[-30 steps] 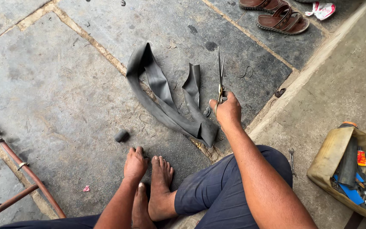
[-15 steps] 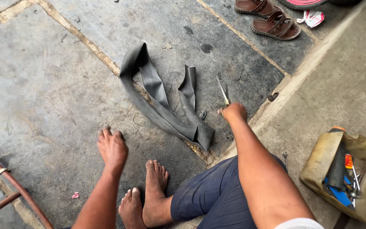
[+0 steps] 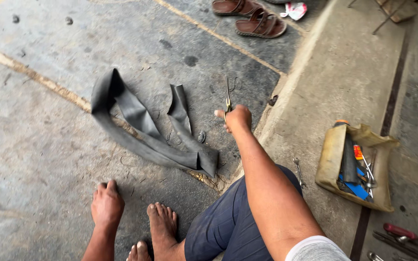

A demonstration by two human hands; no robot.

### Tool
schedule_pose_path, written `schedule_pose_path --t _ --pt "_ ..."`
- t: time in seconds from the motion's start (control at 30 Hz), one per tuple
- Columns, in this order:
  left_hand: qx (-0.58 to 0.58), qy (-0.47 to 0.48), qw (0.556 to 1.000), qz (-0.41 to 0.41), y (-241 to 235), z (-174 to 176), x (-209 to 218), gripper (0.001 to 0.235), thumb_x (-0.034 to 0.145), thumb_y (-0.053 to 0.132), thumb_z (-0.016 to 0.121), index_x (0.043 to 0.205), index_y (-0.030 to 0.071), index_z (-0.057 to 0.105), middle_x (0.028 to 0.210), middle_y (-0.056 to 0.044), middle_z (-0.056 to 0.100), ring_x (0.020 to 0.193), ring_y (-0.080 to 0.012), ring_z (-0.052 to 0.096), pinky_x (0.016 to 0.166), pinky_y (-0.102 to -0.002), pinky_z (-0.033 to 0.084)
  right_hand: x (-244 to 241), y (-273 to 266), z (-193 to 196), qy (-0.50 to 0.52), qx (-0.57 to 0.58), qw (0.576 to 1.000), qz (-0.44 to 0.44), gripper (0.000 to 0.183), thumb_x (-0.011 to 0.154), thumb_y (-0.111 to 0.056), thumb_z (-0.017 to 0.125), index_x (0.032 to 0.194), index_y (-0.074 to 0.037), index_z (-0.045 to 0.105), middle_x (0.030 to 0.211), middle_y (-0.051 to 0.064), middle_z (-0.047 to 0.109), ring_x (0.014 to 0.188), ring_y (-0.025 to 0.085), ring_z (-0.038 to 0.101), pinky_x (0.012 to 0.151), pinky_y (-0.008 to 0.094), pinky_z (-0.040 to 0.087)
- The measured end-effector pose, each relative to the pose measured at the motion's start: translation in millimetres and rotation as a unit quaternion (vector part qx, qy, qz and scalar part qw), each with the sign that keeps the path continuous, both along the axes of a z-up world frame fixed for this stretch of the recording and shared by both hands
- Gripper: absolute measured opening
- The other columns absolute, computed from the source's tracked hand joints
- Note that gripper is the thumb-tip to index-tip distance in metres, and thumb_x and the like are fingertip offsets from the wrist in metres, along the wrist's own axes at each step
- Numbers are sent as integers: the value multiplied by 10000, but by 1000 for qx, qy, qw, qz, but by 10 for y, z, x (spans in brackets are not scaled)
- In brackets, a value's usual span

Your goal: The person sits on a paved floor and uses a pair of large shears to cut a long strip of black rubber material. They hold the rubber with one hand and cut it into smaller pieces with the shears in the other hand, placing the cut pieces on the ground.

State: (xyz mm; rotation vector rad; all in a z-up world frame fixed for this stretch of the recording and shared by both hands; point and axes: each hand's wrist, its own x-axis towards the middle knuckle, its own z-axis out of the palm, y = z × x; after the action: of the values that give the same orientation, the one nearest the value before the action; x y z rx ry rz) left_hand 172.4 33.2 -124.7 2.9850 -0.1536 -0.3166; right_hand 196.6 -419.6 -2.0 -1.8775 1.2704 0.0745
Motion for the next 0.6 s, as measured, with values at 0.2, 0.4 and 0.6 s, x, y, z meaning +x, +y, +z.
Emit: schedule_pose_path --t 0.2,0.4,0.6 --pt "-73 48 983 164 231 -117 19 385 911 100 625 1289 161 665 1146 -228 702 1064 -405 684 965 -518 535 -285 -463 448 41 -79 996 11 428 839 -422 794 953 -47 623 779 61 677 581 138 620 453 273 487" --pt "-267 72 928 250 312 -196 106 560 841 60 632 1388 176 666 995 -204 747 791 -292 737 672 -453 586 -1629 -1381 -151 160 -317 924 142 682 765 -570 846 1149 -40 653 1110 190 724 1058 379 695 853 498 578" --pt "-492 164 839 165 -445 144 50 477 790 16 706 1254 126 727 898 -138 743 676 -167 697 612 -325 608 -2641 -1556 -879 272 -273 920 75 440 900 -349 713 1263 -102 689 1302 195 691 1205 403 661 967 531 560"
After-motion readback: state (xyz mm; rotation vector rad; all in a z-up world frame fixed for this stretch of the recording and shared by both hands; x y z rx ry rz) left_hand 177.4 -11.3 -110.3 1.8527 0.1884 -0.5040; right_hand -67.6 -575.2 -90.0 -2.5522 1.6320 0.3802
